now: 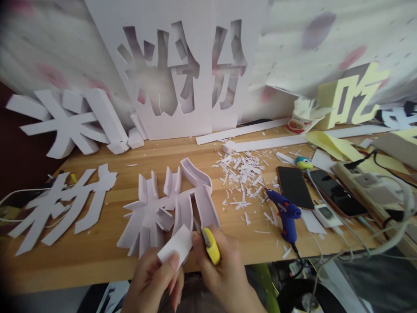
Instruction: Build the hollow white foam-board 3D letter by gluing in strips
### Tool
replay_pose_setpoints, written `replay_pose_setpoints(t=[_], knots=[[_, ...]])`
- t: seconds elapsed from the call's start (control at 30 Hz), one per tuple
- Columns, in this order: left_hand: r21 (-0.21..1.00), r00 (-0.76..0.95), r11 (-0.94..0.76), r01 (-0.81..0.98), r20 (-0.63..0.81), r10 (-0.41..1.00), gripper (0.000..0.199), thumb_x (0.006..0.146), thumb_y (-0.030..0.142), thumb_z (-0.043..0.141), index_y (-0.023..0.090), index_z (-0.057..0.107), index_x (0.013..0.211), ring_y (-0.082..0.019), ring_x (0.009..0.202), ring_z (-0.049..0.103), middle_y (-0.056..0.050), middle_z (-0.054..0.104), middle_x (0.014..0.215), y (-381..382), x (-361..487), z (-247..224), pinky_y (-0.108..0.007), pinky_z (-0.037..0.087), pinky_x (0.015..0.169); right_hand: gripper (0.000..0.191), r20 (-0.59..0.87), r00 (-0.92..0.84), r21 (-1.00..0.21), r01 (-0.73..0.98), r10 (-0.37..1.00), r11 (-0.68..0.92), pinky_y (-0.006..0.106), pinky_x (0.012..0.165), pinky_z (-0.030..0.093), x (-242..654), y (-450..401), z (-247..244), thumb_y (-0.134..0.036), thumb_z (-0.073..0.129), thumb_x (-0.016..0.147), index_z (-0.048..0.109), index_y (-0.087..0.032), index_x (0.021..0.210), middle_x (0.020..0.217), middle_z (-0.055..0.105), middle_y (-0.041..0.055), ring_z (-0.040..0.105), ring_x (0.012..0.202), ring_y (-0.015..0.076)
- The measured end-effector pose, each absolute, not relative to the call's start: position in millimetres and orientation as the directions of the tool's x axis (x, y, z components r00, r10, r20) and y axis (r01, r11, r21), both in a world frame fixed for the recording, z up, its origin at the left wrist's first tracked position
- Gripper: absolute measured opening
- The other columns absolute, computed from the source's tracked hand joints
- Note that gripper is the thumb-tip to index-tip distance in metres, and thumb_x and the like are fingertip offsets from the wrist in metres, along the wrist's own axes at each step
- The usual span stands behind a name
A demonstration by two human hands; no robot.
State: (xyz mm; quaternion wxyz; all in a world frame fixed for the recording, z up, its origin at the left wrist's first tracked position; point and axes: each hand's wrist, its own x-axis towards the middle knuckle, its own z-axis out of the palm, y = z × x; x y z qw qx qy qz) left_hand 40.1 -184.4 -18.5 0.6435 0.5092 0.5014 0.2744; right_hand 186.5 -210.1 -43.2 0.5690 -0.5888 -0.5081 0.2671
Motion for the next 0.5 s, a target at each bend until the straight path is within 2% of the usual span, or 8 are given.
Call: replay_pose_setpoints(t=[0.1,0.2,0.33,0.4,0.5], knots=[[0.919,0.448,0.366,0.145,-0.391,0.804,0.053,0.089,0.066,0.053,0.024,0.045,0.058,-0.012,0.043,0.046,0.002,0.050,0.043,-183.8,33.1,-28.6,-0.026,0.042,0.056,0.030,0.265,0.261,-0.930,0.325,0.928,0.174,0.018,0.050,0.042,193.0,-211.6,-39.0,-0.030,0.056,0.099,0.059,-0.020,0.071,0.058,0.056,-0.0035,0.053,0.049,0.0078],[0.881,0.531,0.465,0.084,-0.434,0.728,0.054,0.086,0.071,0.055,0.024,0.044,0.062,-0.012,0.044,0.050,0.002,0.052,0.046,-182.4,30.3,-35.0,-0.025,0.042,0.053,0.029,0.172,0.226,-0.976,0.171,0.959,0.134,0.019,0.052,0.045,196.6,-214.8,-41.0,-0.033,0.054,0.101,0.060,-0.020,0.076,0.063,0.060,-0.0023,0.056,0.053,0.0089],[0.806,0.538,0.590,-0.053,-0.475,0.697,0.060,0.080,0.072,0.061,0.024,0.038,0.053,-0.009,0.034,0.039,0.005,0.042,0.038,-181.8,38.3,-33.5,-0.023,0.031,0.043,0.036,0.042,0.216,-0.999,-0.016,0.976,0.047,0.020,0.048,0.042,199.4,-215.4,-45.6,-0.044,0.051,0.102,0.059,-0.019,0.077,0.060,0.057,-0.0019,0.054,0.050,0.0096],[0.783,0.497,0.612,-0.112,-0.489,0.717,0.061,0.078,0.071,0.065,0.025,0.035,0.050,-0.008,0.032,0.034,0.006,0.038,0.036,-181.4,42.6,-30.0,-0.023,0.029,0.041,0.038,0.058,0.234,-0.998,0.040,0.971,0.050,0.021,0.046,0.037,203.5,-215.6,-43.4,-0.053,0.052,0.100,0.063,-0.019,0.087,0.058,0.054,-0.0035,0.049,0.047,0.0094],[0.878,0.340,0.476,-0.057,-0.431,0.836,0.061,0.082,0.068,0.062,0.025,0.036,0.046,-0.011,0.037,0.038,0.004,0.039,0.036,-181.2,42.9,-26.2,-0.025,0.035,0.045,0.055,0.220,0.191,-0.924,0.356,0.957,0.141,0.023,0.049,0.035,211.6,-218.9,-34.1,-0.071,0.048,0.094,0.065,-0.018,0.092,0.061,0.054,-0.0022,0.047,0.051,0.0108]])
